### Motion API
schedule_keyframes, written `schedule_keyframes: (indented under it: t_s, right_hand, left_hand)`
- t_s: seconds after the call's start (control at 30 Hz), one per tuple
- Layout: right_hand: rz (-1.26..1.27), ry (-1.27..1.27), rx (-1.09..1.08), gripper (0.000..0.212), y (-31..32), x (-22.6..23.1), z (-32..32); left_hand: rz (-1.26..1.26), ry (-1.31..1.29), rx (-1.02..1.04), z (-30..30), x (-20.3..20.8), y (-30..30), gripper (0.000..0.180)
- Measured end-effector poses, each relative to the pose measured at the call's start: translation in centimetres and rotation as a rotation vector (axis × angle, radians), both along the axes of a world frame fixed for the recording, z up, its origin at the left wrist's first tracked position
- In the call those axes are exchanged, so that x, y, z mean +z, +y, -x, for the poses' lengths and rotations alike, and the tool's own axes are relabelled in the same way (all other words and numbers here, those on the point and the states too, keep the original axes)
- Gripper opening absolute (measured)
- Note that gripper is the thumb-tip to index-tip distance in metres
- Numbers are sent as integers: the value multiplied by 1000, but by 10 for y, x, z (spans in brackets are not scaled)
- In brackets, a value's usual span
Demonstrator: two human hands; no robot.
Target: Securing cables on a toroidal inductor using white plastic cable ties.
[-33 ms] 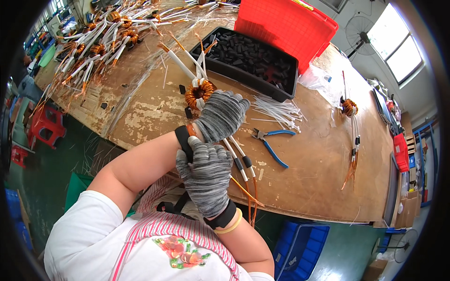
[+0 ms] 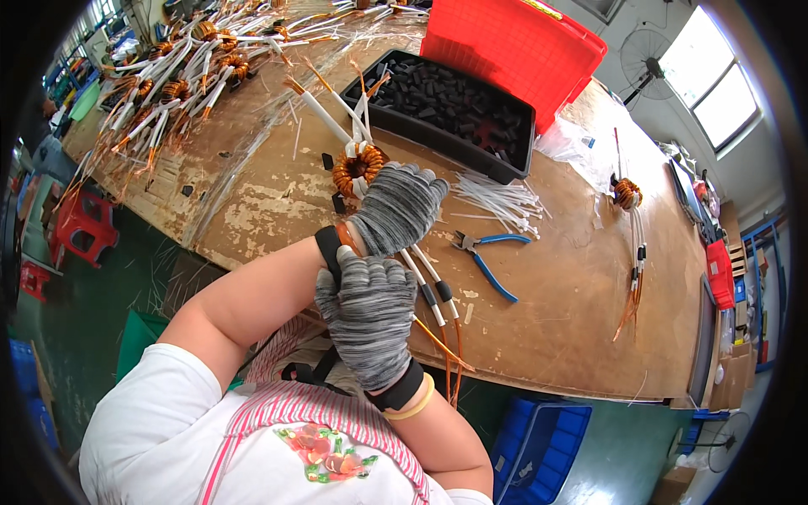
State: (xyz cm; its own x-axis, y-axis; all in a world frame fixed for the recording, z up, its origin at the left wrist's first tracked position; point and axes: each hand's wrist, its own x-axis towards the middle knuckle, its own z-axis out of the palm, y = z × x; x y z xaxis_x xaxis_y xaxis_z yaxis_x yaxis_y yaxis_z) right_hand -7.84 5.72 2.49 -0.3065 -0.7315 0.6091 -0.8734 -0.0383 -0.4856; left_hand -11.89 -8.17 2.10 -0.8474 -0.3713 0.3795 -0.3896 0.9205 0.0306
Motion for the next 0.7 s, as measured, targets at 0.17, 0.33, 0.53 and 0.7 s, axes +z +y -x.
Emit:
schedule_keyframes:
  t_s: [0.17, 0.33, 0.53, 0.7]
  right_hand:
    - [-87, 217, -32, 21, -4, 13, -1]
    - [-30, -58, 96, 15, 2, 16, 2]
    - [-250, -796, 302, 18, 18, 22, 0]
    - [-44, -1351, 363, 21, 5, -19, 4]
  left_hand:
    - [130, 26, -2, -5, 5, -3, 21]
    - [213, -2, -15, -7, 13, -1, 19]
    - [168, -97, -81, -14, 9, 2, 17]
    - [252, -145, -137, -8, 7, -5, 14]
